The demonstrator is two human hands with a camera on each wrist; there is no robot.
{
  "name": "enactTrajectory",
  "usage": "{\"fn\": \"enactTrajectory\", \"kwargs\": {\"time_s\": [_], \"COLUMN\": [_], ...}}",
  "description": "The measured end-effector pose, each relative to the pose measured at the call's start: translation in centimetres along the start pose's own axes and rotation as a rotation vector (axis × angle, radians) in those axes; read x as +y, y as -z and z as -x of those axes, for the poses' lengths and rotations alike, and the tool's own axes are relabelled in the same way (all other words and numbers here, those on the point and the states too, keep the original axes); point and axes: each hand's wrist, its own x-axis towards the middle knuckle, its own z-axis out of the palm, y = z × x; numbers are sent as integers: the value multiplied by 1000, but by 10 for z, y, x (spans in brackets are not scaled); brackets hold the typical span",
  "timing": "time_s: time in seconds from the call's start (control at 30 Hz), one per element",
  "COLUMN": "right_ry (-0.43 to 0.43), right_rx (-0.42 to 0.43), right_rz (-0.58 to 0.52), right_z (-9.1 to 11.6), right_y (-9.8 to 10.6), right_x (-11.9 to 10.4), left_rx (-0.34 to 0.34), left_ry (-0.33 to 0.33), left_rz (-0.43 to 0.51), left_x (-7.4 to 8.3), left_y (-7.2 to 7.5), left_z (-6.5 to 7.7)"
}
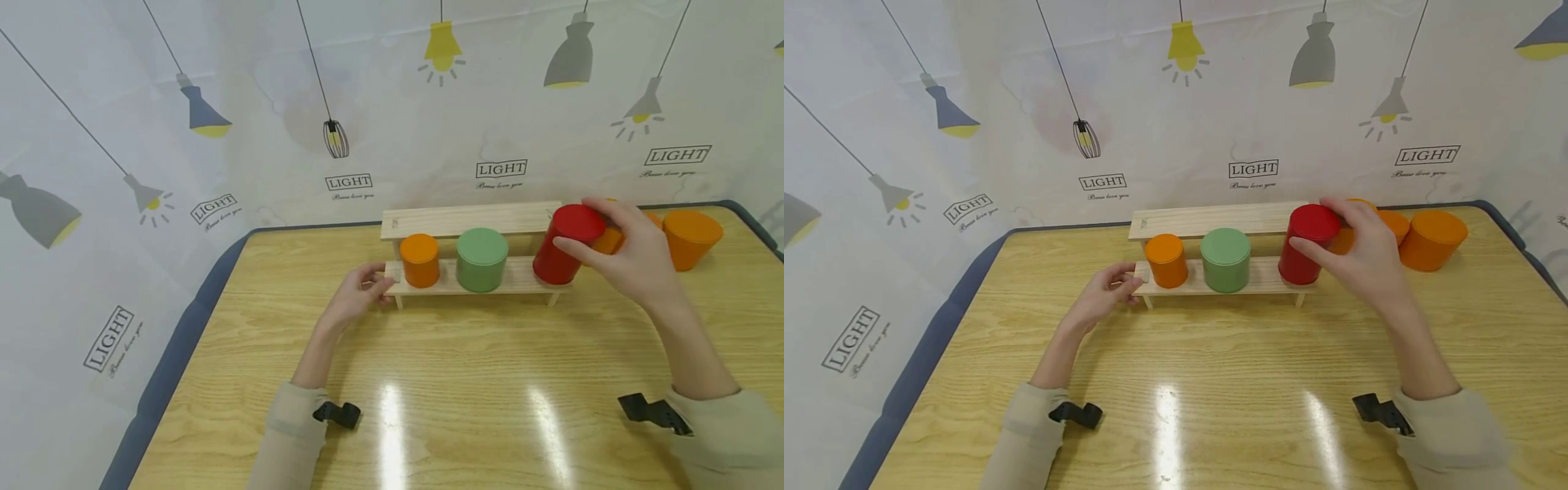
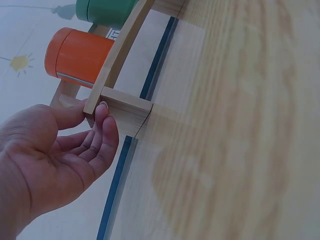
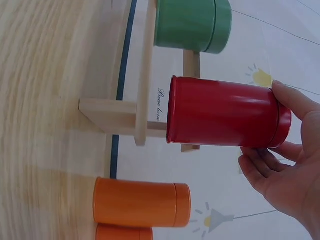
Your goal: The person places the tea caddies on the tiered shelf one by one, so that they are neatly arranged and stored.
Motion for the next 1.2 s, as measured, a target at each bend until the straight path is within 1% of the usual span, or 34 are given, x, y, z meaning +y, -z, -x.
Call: {"fn": "enactTrajectory", "kwargs": {"time_s": [0.17, 0.43, 0.63, 0.83, 0.93, 1.07, 1.2], "right_ry": [5, 36, 22, 7, 26, 54, 33], "right_rx": [-29, -55, -92, -137, -117, -60, -25], "right_rz": [-10, 7, 14, 5, -17, -47, -31], "right_z": [-1, -6, -9, -9, -8, -7, -5], "right_y": [-10, -22, -22, -18, -13, -5, 6], "right_x": [-5, -1, 1, -1, 0, 6, 15], "left_rx": [1, 2, 3, 6, 3, 0, -1], "left_ry": [4, 0, 7, 9, 10, 9, 13], "left_rz": [1, 6, 1, 0, 0, 5, 9], "left_x": [0, 1, 1, 1, 1, 1, 2], "left_y": [-1, -3, -2, -1, -1, -1, -2], "left_z": [0, 0, 0, 1, 1, 2, 2]}}
